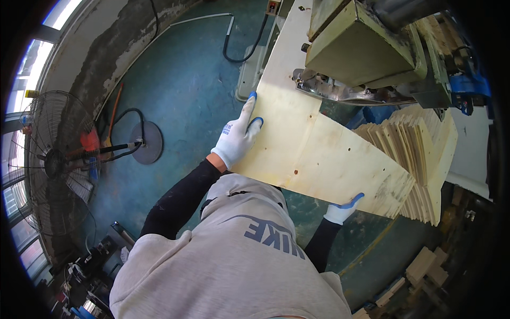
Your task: The person places wooden panels into a machine to punch holes, then clears sawdust from the panel using a tool and stacks them on a pallet.
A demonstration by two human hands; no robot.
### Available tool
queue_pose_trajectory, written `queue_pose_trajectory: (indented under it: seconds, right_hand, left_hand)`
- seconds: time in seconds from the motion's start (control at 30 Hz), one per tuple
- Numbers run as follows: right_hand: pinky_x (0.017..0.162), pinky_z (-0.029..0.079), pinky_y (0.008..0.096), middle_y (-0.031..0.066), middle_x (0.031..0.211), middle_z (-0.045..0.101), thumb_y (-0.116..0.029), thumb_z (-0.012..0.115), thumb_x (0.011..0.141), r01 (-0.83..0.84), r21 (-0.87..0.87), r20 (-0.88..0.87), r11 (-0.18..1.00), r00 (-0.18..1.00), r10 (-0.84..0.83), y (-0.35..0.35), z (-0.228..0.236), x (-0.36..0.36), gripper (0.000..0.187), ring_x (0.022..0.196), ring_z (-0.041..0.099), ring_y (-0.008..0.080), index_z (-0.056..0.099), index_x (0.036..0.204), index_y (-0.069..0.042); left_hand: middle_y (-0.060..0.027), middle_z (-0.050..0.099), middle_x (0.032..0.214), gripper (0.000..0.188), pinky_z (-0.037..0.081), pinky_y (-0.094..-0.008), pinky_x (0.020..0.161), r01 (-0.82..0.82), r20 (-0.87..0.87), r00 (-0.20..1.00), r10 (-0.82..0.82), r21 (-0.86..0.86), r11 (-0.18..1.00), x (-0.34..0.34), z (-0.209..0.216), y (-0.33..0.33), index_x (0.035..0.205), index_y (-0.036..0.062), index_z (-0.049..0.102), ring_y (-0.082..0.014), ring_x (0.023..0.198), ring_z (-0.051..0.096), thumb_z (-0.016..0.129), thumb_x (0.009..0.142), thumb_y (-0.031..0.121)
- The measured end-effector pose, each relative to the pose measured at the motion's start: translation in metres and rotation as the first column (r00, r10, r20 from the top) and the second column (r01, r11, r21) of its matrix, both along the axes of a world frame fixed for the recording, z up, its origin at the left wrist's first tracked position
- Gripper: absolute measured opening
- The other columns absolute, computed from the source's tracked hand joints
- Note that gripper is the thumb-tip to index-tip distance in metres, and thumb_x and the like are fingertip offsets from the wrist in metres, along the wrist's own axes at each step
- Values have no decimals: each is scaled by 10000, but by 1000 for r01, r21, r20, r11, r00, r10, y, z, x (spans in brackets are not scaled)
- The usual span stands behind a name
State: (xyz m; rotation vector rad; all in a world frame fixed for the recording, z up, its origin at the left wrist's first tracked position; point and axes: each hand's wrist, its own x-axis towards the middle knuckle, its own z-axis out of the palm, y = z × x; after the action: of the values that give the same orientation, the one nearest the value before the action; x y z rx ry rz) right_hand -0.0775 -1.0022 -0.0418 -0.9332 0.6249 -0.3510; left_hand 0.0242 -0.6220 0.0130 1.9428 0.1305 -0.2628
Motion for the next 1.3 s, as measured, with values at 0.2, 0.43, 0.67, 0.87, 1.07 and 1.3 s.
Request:
queue_pose_trajectory:
  seconds: [0.2, 0.43, 0.67, 0.87, 1.07, 1.3]
  right_hand:
    - [1165, 358, 442, 122, 1563, 410, -449, 361, 1101, -97, -157, 29, 983, 994, 103, -16, 4, -7, 571, 1386, 445, 276, 353, 1524, -64]
    - [1168, 360, 431, 138, 1558, 408, -427, 357, 1107, -93, -295, -76, 951, 994, 74, -30, -8, -4, 563, 1381, 450, 270, 345, 1518, -43]
    - [1171, 362, 429, 111, 1564, 413, -444, 371, 1099, -83, -22, -30, 996, 996, 83, -38, 6, -9, 585, 1406, 422, 275, 352, 1517, -35]
    - [1176, 353, 426, 116, 1567, 408, -436, 371, 1102, -217, -496, -144, 841, 975, 167, -36, -6, -19, 580, 1405, 424, 268, 360, 1512, -27]
    - [1175, 354, 422, 122, 1566, 407, -426, 373, 1104, -70, -99, -47, 993, 997, 65, -28, 12, -19, 574, 1400, 430, 259, 356, 1512, -24]
    - [1179, 349, 437, 126, 1567, 408, -458, 391, 1091, -122, -306, -123, 944, 989, 88, -36, 7, -9, 597, 1407, 422, 271, 373, 1508, -32]
  left_hand:
    - [-253, 631, 1260, 681, 528, -316, 768, -87, 376, 925, 56, 67, 994, -14, -29, -4, 1595, 40, 204, -243, 689, 649, 546, 1016, 149]
    - [-253, 615, 1298, 685, 521, -319, 812, -10, 105, 994, 9, 11, 1000, 6, -2, -6, 1594, 35, 200, -260, 764, 672, 544, 1018, 173]
    - [-242, 662, 1137, 704, 526, -337, 803, -66, 382, 924, 11, 130, 989, -2, -21, -11, 1600, 41, 183, -262, 723, 661, 548, 1021, 203]
    - [-170, 652, 858, 695, 513, -325, 679, -8, 74, 997, 8, 0, 1000, 3, 6, -4, 1610, 71, 178, -191, 610, 602, 538, 1037, 227]
    - [-131, 596, 677, 695, 505, -336, 647, -31, 103, 994, 32, -17, 999, -6, -6, -5, 1616, 108, 173, -188, 593, 601, 540, 1041, 240]
    - [-179, 637, 778, 707, 512, -338, 667, -3, 63, 998, 5, -39, 999, 0, 2, -5, 1616, 87, 139, -203, 603, 607, 526, 1043, 233]
